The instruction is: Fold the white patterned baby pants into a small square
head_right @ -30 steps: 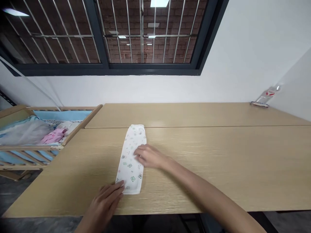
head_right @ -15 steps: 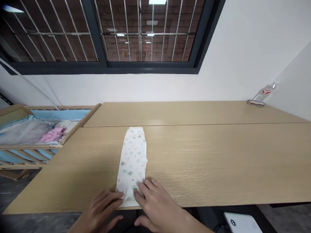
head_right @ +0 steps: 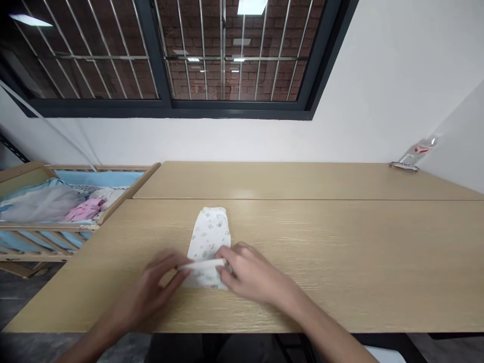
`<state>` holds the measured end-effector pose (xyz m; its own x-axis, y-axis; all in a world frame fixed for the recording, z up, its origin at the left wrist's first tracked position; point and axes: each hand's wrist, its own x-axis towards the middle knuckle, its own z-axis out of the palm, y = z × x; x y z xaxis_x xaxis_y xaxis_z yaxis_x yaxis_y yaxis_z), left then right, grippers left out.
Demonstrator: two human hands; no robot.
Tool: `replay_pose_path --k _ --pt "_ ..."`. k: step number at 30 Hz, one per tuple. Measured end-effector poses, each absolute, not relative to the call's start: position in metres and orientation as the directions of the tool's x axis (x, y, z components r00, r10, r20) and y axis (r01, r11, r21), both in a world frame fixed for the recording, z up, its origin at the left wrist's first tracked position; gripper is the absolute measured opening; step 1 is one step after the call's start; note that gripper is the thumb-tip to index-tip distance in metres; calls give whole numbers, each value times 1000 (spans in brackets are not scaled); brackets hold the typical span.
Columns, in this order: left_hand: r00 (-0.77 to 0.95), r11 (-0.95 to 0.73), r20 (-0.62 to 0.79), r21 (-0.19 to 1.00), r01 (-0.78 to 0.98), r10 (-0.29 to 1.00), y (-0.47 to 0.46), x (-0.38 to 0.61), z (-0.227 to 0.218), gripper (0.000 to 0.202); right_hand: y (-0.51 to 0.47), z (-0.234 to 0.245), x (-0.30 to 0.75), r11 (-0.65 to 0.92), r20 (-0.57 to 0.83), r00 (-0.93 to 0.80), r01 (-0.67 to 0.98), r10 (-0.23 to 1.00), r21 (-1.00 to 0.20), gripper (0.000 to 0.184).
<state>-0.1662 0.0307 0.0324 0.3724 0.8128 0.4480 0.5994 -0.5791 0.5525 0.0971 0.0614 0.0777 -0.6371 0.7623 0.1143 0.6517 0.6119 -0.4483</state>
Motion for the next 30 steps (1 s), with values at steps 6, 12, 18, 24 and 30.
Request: replay_pose_path --k 6,12,18,24,30 --pt "148 -370 392 584 723 908 144 -147 37 23 169 56 87 483 257 -438 550 862 -682 21" --pt "87 -234 286 535 812 954 211 -130 18 25 246 -1 75 338 201 -287 590 937 -733 24" --pt "99 -231 312 422 877 945 185 -123 15 37 254 -5 78 435 239 -369 665 898 -607 32" --pt "349 -396 387 49 917 854 74 -107 -19 57 193 19 57 746 292 -695 542 657 -387 54" --pt "379 -381 330 -61 923 865 45 -104 -47 53 159 4 34 834 12 -915 363 404 -415 60"
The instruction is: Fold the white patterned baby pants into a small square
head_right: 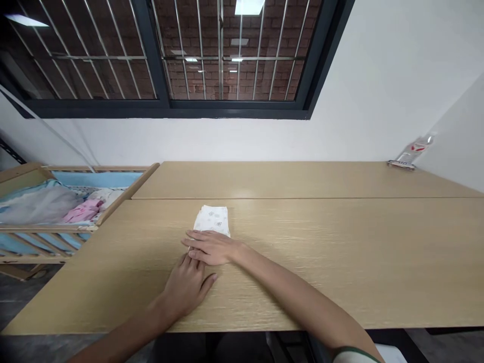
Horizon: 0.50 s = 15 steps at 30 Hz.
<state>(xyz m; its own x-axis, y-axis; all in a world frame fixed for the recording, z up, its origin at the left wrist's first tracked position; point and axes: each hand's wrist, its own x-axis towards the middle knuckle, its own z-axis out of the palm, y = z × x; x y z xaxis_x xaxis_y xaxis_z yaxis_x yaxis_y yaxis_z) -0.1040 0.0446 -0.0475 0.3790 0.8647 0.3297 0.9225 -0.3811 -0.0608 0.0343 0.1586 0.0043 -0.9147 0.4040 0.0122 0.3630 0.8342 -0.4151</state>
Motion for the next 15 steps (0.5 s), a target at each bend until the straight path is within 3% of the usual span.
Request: replay_pose_path --k 9,15 --pt "386 -390 336 -59 919 859 53 -110 -50 56 244 -18 47 771 -28 -809 570 587 -286 68" --pt "504 -523 201 58 850 840 80 -138 -31 28 258 -25 50 788 66 -810 544 583 -290 68"
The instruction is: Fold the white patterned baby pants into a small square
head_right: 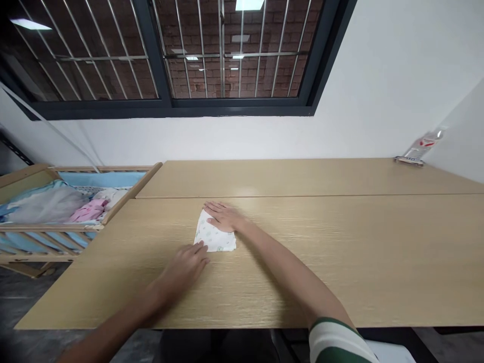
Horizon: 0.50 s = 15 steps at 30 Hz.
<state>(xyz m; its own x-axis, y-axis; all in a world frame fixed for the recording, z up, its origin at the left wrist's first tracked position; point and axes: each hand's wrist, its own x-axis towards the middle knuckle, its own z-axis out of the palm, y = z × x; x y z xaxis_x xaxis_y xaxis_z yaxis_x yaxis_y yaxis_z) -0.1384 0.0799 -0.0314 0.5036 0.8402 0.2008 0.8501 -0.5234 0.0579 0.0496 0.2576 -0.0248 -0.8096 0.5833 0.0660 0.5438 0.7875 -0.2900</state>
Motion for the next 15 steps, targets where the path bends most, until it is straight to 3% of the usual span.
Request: replay_pose_path --k 3,6,8,10,13,15 --pt "564 -588 173 163 792 807 99 -161 -22 19 247 -26 57 749 212 -732 561 647 -352 65" --pt "642 -686 249 182 704 725 114 -176 -23 21 231 -22 68 700 375 -593 557 712 -448 56" --pt "659 -712 274 207 671 701 123 -181 -23 24 218 -17 76 676 404 -551 497 730 -544 49" --pt "632 -680 252 297 670 733 131 -182 -19 24 207 -10 85 622 335 -580 413 742 -665 46" --pt "522 -536 192 524 662 831 149 -180 -8 22 195 1 99 521 153 -703 345 695 -781 44" --pt "456 -457 178 630 628 872 162 -179 -2 23 190 5 106 494 74 -754 348 652 -797 57"
